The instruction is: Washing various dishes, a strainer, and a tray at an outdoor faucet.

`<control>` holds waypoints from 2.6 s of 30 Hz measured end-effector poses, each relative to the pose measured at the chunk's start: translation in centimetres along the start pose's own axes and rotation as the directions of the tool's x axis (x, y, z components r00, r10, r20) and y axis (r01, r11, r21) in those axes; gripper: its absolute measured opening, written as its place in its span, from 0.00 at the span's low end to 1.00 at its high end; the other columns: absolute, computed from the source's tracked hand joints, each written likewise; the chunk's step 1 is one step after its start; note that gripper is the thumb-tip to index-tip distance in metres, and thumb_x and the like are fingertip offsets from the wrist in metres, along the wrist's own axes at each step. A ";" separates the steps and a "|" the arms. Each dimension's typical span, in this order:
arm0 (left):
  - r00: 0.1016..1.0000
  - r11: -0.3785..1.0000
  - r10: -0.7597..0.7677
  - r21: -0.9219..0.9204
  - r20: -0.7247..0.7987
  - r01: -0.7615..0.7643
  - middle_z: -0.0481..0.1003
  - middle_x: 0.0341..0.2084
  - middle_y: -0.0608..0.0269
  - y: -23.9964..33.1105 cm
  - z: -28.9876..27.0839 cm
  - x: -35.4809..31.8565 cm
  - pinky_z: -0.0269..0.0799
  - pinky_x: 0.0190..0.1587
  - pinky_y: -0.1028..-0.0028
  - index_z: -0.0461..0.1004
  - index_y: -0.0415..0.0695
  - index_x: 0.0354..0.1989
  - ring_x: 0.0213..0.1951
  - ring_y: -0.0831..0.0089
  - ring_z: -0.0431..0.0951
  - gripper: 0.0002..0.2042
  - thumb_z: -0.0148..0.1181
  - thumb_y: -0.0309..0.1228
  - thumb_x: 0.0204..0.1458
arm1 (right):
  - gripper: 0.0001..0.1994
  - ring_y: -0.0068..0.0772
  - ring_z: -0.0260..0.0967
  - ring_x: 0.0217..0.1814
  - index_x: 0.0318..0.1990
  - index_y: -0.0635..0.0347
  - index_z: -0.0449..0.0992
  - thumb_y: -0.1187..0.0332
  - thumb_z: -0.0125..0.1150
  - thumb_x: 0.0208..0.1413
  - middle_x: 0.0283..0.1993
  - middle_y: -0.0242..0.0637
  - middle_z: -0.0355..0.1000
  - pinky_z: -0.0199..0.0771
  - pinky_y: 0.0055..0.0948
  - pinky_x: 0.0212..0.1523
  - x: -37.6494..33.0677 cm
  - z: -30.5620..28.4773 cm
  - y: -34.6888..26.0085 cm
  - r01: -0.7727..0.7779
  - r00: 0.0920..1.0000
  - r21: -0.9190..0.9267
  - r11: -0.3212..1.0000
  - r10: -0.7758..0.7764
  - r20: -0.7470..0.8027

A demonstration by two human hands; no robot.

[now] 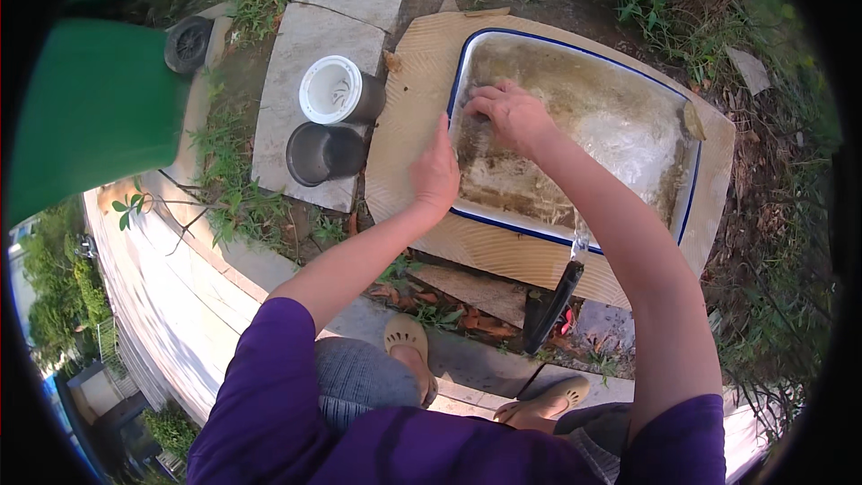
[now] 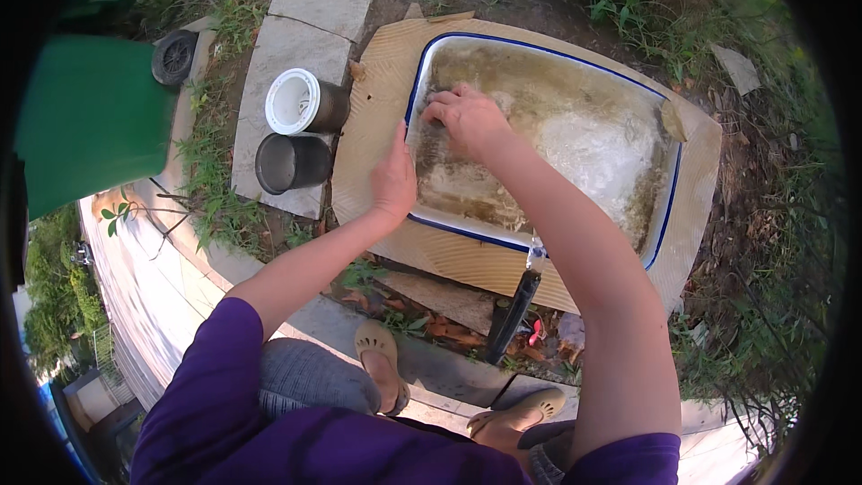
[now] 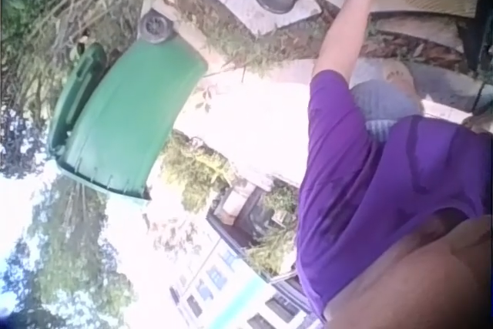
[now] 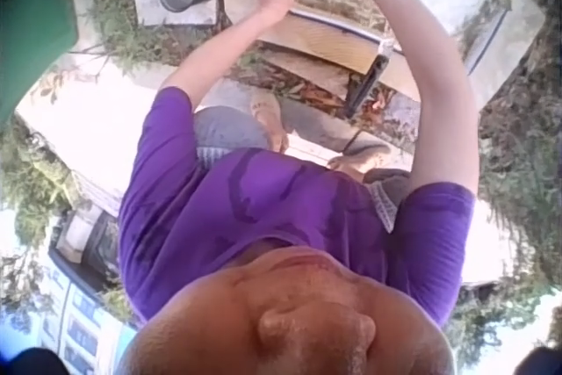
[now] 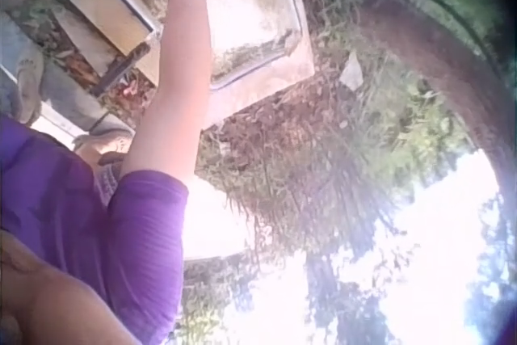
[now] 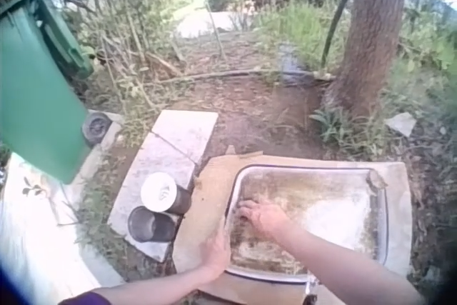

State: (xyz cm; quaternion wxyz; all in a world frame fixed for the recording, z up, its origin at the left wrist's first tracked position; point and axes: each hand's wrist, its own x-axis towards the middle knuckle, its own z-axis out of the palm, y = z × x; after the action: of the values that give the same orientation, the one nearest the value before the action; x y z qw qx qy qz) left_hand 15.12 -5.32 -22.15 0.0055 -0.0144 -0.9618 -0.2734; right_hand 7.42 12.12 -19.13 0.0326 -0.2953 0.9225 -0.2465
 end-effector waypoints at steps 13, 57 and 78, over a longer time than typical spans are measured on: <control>0.999 0.998 -0.019 0.061 0.040 0.017 0.74 0.33 0.47 0.6 -0.7 0.2 0.67 0.32 0.55 0.54 0.47 0.62 0.31 0.48 0.74 0.23 0.44 0.27 0.56 | 0.18 0.42 0.64 0.51 0.46 0.46 0.74 0.76 0.55 0.46 0.53 0.29 0.67 0.66 0.32 0.53 -7.2 -3.8 5.5 -0.452 0.884 -0.057 0.890 0.438 -0.165; 0.992 0.990 -0.086 0.122 0.091 0.074 0.74 0.33 0.45 0.6 -0.7 0.2 0.66 0.32 0.56 0.54 0.49 0.62 0.31 0.47 0.73 0.20 0.39 0.31 0.59 | 0.26 0.48 0.63 0.53 0.57 0.58 0.62 0.79 0.50 0.46 0.58 0.43 0.61 0.66 0.39 0.54 -27.3 -8.8 4.6 -0.609 0.735 -0.411 0.679 0.677 0.030; 0.992 0.998 0.043 -0.046 -0.115 -0.048 0.74 0.27 0.49 -0.5 0.0 0.3 0.67 0.32 0.55 0.60 0.50 0.59 0.28 0.47 0.74 0.20 0.44 0.29 0.56 | 0.20 0.38 0.63 0.53 0.42 0.49 0.77 0.81 0.53 0.41 0.52 0.29 0.67 0.68 0.31 0.53 -10.4 -2.7 -1.8 0.205 0.852 0.226 0.952 -0.288 0.438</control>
State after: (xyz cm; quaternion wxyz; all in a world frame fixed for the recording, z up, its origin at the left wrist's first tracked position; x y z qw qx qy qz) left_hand 14.75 -5.75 -22.38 0.0663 -0.0208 -0.9524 -0.2969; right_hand 16.38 17.93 -16.78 0.2464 -0.4579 0.8172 -0.2488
